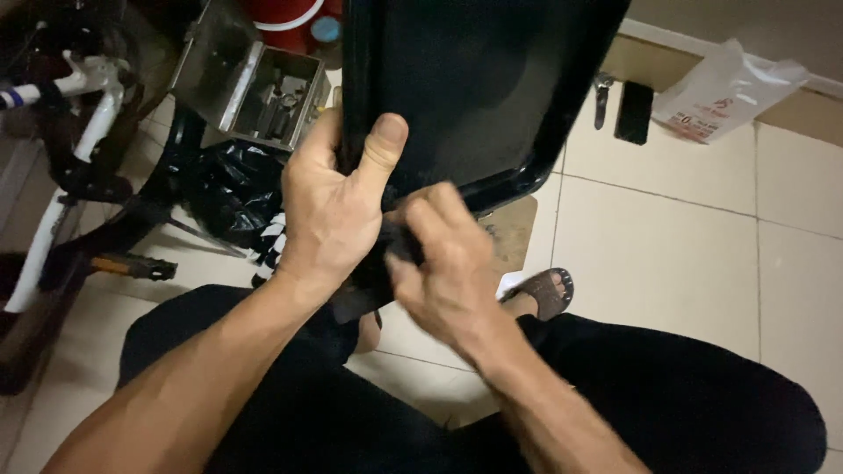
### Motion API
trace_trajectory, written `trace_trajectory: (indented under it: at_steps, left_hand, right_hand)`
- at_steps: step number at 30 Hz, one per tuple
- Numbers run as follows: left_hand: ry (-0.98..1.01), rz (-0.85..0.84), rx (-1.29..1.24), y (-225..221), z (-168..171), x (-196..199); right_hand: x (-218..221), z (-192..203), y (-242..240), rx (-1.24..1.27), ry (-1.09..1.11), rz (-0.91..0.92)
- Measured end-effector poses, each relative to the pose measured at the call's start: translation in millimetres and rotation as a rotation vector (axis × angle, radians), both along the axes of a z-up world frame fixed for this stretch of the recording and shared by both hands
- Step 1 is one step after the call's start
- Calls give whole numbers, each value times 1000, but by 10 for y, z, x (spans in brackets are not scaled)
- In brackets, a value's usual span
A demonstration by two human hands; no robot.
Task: Cleaning a black tray and mechanical parts using a sponge in a bicycle repair environment.
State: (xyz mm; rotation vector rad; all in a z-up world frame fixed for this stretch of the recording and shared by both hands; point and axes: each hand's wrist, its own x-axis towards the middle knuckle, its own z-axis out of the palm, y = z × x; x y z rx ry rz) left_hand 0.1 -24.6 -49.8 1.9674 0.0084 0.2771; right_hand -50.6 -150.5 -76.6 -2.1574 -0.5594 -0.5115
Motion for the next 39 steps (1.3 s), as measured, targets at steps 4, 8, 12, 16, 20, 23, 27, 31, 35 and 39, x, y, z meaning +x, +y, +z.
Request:
trace_trajectory:
  at_steps: [4,8,12,16,20,23,27,31,35,39]
  left_hand:
    - [-20,-25,-39,72,83,-1]
    - [22,-23,-114,93,119,-30]
    - [-27,-29,-205,55,171,-4]
    - [27,6,-157,-11,100,43]
    - [-56,-29,-90,-18,38,60]
    - [-89,-36,-69,-3,4,65]
    - [53,17,-193,3,54,36]
    - [34,-19,-219,25,64,57]
    - [80,21,-294,20,88,44]
    - [138,79,-316,51,186,92]
  right_hand:
    - [361,-380,-556,-133,38,-151]
    - [658,-592,-1133,-337,201,-425]
    - [600,-531,-1077,-318,73,-416]
    - [336,-293,-452,-145,-12,-194]
    - [50,42,-35,137,61,72]
    - [112,-10,-99,131,45,43]
    - [232,-148,-457,-93,105,-73]
    - [456,-339,-925,-224,174,-225]
    - [655,-559,-1406,-457,168,-469]
    - [601,-544,-1395,-368,30,-391]
